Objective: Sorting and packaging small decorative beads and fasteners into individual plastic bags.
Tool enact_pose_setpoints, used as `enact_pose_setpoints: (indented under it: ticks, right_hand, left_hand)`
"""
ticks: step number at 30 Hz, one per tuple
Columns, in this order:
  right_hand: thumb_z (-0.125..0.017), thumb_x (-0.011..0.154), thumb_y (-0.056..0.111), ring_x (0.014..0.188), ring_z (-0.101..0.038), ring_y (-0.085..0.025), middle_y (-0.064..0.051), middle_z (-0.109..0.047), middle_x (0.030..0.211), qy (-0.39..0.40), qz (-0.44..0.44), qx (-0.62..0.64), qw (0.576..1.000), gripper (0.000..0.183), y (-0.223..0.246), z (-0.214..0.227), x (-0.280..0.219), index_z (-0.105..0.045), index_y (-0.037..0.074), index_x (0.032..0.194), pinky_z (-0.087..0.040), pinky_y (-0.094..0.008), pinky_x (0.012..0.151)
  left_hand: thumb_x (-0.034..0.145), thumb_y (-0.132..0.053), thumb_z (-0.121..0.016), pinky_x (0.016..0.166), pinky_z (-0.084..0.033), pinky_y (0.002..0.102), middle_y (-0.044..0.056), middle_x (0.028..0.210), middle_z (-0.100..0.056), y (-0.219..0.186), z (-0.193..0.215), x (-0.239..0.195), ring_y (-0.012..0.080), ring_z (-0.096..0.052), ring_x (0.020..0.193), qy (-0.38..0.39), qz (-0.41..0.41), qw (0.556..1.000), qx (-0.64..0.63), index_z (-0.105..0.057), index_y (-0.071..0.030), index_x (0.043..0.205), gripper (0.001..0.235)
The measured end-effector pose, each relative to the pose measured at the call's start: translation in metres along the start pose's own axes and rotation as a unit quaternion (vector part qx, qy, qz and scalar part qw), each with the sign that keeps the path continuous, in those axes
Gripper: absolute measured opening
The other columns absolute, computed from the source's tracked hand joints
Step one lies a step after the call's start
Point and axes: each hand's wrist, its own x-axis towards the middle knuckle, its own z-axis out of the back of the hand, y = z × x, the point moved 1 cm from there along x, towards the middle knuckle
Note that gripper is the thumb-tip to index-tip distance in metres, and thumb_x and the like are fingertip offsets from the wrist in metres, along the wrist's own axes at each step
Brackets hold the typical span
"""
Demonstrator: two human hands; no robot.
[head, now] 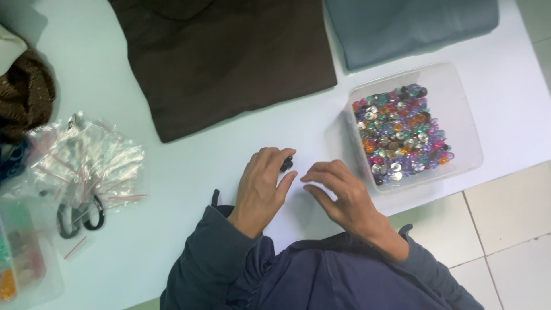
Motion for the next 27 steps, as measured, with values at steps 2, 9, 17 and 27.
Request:
enact_pose_setpoints:
  ticks: [2, 9, 17, 27]
  right_hand:
    - [-0.080, 0.084, 0.002, 0.088, -0.071, -0.022, -0.006, -0.073, 0.093, -0.004, 0.004, -0.010, 1.000, 0.017, 0.009, 0.023, -0.009, -0.078, 0.009, 0.099, -0.063, -0.034, 0.073]
    - [-0.079, 0.085, 0.001, 0.090, -0.071, -0.028, -0.014, -0.074, 0.095, -0.026, -0.051, -0.129, 0.990, 0.013, -0.004, 0.117, -0.016, -0.079, 0.006, 0.097, -0.058, -0.037, 0.080]
    - [-0.078, 0.087, 0.017, 0.107, -0.071, -0.036, -0.018, -0.074, 0.106, 0.117, -0.152, -0.243, 0.951, 0.017, -0.042, 0.137, 0.000, -0.079, 0.006, 0.100, -0.057, -0.046, 0.084]
    - [-0.075, 0.091, 0.021, 0.101, -0.073, -0.023, -0.009, -0.073, 0.111, 0.173, -0.239, -0.353, 0.888, 0.019, -0.074, 0.143, 0.021, -0.078, 0.015, 0.109, -0.058, -0.032, 0.070]
  left_hand:
    - [0.094, -0.012, -0.070, 0.075, -0.054, 0.042, 0.015, 0.099, -0.059, -0.020, -0.001, 0.010, 0.0325, -0.065, 0.089, 0.003, -0.035, 0.999, -0.017, -0.063, -0.002, 0.126, 0.035]
    - [0.094, -0.012, -0.069, 0.070, -0.048, 0.041, 0.011, 0.098, -0.053, -0.076, -0.043, 0.057, 0.0316, -0.059, 0.086, -0.004, -0.176, 0.984, -0.010, -0.069, -0.003, 0.109, 0.017]
    - [0.071, -0.006, -0.083, 0.077, -0.034, 0.043, 0.013, 0.082, -0.064, -0.111, -0.098, 0.105, 0.0274, -0.057, 0.082, 0.157, -0.194, 0.940, 0.234, -0.074, -0.004, 0.085, 0.017]
    - [0.072, -0.003, -0.081, 0.069, -0.035, 0.040, 0.008, 0.078, -0.063, -0.096, -0.120, 0.140, 0.0241, -0.059, 0.071, 0.127, -0.184, 0.943, 0.245, -0.071, -0.004, 0.092, 0.023]
